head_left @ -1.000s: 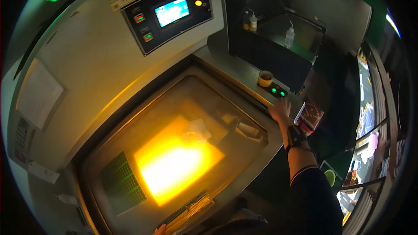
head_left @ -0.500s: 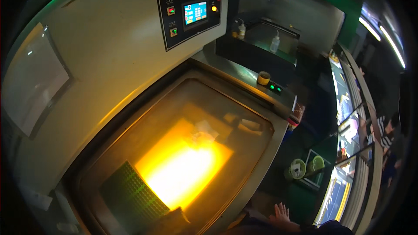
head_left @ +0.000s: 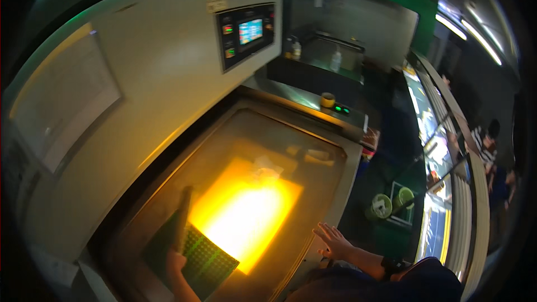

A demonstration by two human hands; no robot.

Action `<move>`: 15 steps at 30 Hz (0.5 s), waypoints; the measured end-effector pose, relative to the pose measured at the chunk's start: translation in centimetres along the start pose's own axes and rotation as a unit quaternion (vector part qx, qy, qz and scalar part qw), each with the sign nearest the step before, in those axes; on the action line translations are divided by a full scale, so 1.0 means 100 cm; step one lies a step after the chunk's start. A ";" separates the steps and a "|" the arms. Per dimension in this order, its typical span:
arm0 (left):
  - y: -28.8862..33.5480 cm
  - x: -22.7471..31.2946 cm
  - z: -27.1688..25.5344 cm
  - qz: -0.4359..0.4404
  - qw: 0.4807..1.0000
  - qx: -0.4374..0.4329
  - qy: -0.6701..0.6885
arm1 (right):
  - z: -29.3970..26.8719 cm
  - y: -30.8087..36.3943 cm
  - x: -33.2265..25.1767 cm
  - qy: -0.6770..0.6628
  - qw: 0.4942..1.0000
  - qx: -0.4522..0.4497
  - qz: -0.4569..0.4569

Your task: Placing plates inside an LED exposure machine, aligning them with a squeegee tool, closing the lid, and operating machine controls.

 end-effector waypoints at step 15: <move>0.316 0.101 0.133 0.075 0.983 -0.113 -0.121 | 0.016 -0.099 -0.059 0.136 0.875 -0.142 -0.443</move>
Point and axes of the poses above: each hand's wrist, its own y-axis away from the middle knuckle, its own z-axis out of the palm, x = y × z, the point moved 1 cm from there along -y, towards the middle knuckle, and after that the axes turned 2 degrees about -x, right-handed, at the moved point
